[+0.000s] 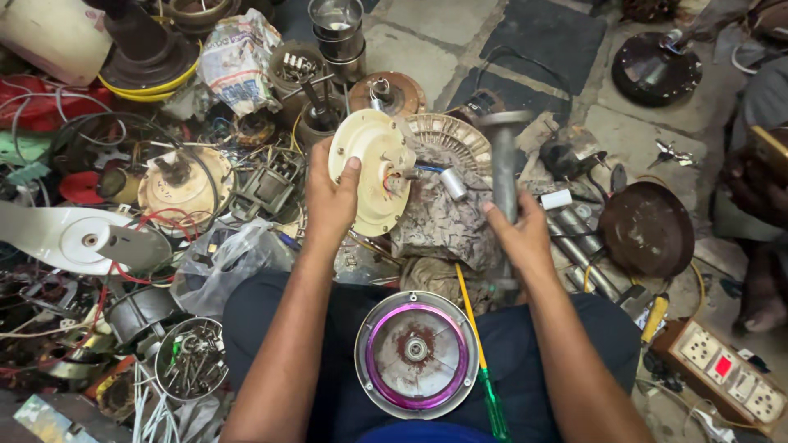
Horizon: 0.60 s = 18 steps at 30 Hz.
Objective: The person disassembles a ceiling fan motor by removing the top cover and using a hammer and screwdriver to loosen and remove the central shaft. They then separate the stator and rotor components and apply a substance from a bottle to the motor housing.
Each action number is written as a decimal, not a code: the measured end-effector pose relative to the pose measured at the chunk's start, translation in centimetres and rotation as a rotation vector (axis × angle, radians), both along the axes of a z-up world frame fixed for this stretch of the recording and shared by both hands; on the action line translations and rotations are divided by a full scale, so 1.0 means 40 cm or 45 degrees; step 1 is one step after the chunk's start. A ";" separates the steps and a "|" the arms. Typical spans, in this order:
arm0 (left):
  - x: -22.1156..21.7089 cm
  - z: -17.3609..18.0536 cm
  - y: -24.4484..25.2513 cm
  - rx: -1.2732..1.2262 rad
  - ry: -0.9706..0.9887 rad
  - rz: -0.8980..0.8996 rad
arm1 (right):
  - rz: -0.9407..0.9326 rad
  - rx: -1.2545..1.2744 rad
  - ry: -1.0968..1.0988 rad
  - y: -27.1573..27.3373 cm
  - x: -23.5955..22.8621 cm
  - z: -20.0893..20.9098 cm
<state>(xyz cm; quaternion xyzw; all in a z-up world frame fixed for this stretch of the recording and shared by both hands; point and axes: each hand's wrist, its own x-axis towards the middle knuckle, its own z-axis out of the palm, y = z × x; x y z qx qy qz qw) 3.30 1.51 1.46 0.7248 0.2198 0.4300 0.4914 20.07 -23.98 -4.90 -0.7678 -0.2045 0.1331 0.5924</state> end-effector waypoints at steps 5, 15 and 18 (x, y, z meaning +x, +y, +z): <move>0.026 0.005 -0.017 -0.011 -0.072 -0.042 | 0.163 0.382 0.627 -0.012 -0.177 0.082; 0.025 0.034 -0.059 0.062 -0.006 0.097 | 0.055 0.092 0.460 0.041 -0.273 0.093; 0.031 0.025 -0.052 0.151 0.045 0.192 | -0.023 0.163 0.363 0.020 -0.238 0.130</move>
